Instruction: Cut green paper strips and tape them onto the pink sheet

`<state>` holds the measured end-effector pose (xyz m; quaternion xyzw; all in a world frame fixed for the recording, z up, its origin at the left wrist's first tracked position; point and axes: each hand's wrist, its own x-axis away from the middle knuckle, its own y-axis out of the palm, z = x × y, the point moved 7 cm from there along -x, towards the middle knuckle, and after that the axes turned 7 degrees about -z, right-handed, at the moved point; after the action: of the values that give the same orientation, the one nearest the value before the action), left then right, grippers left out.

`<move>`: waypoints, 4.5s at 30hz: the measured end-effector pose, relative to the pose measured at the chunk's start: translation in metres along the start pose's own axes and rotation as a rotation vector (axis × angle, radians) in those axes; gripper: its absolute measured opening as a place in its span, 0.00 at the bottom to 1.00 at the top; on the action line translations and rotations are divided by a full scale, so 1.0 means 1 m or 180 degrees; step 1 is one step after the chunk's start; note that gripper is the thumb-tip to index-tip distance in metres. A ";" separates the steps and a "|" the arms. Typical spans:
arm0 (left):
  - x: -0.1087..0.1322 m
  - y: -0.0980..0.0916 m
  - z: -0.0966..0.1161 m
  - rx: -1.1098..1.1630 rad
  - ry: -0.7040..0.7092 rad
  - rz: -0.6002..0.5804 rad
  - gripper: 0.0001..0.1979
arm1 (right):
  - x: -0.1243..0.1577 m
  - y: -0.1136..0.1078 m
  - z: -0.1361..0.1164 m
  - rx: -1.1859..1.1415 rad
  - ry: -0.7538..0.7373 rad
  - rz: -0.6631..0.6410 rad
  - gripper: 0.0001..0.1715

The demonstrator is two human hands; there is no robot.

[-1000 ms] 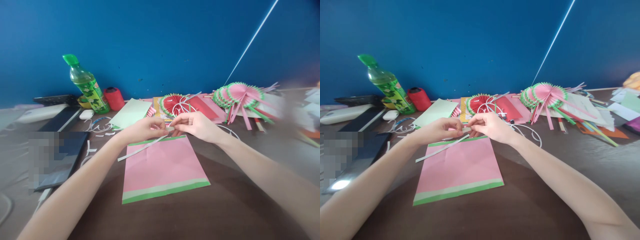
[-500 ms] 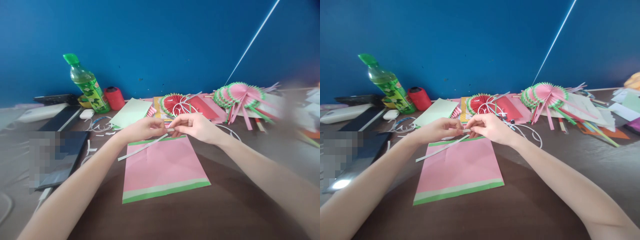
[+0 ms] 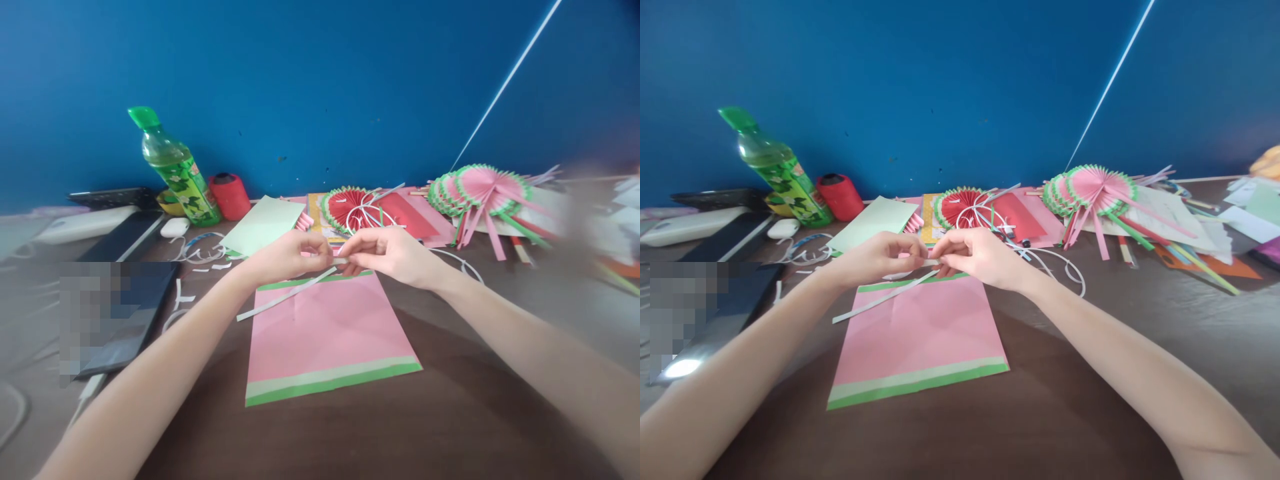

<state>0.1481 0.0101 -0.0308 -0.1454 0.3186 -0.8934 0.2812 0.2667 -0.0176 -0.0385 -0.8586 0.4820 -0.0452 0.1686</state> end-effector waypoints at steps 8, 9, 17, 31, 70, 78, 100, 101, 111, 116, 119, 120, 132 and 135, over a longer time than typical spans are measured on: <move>0.000 -0.001 0.000 0.0058 0.0009 0.0089 0.08 | 0.000 0.000 0.002 -0.0228 0.0062 0.0017 0.06; 0.000 -0.001 0.000 0.0077 0.0001 0.0093 0.08 | 0.000 0.000 0.002 -0.0258 0.0072 0.0018 0.06; 0.000 0.000 -0.001 0.0317 -0.0032 0.0116 0.08 | -0.001 0.001 0.001 -0.0498 0.0116 0.0032 0.06; 0.001 0.000 0.011 0.0177 0.0343 -0.0033 0.12 | -0.002 -0.001 0.006 -0.0563 0.0249 0.0139 0.08; -0.002 0.003 -0.009 0.0942 -0.0094 0.0240 0.12 | -0.002 0.001 0.005 -0.0711 0.0109 0.0209 0.10; -0.002 0.003 -0.010 0.0942 -0.0154 0.0313 0.10 | -0.001 0.000 0.007 -0.0725 0.0143 0.0270 0.10; -0.005 0.004 -0.006 0.0961 -0.0043 0.0583 0.08 | -0.003 0.000 0.001 -0.0420 0.0005 0.0316 0.08; -0.005 0.005 -0.005 0.0964 -0.0057 0.0590 0.08 | -0.003 0.001 0.001 -0.0342 -0.0027 0.0338 0.08; -0.003 0.003 -0.009 0.0482 -0.0460 0.0285 0.12 | -0.001 -0.001 0.000 -0.0068 -0.0238 0.0525 0.04; -0.001 0.002 -0.013 0.0282 -0.0714 0.0049 0.17 | 0.000 -0.002 -0.001 0.0106 -0.0255 0.0504 0.03; 0.000 0.003 -0.014 0.0401 -0.0661 -0.0090 0.17 | 0.002 -0.003 -0.004 0.0135 -0.0275 0.0532 0.03; 0.000 0.003 -0.014 0.0442 -0.0630 -0.0120 0.16 | 0.002 -0.004 -0.004 0.0135 -0.0280 0.0542 0.04; 0.002 0.003 -0.008 0.0231 -0.0679 -0.0112 0.17 | 0.000 -0.006 0.001 0.0838 -0.0013 0.0440 0.10; 0.001 0.003 -0.008 0.0135 -0.0643 -0.0092 0.16 | -0.001 -0.004 0.002 0.0790 0.0073 0.0281 0.11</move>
<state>0.1449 0.0115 -0.0383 -0.2334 0.2675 -0.8848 0.3020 0.2696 -0.0144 -0.0391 -0.8085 0.5119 -0.1068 0.2698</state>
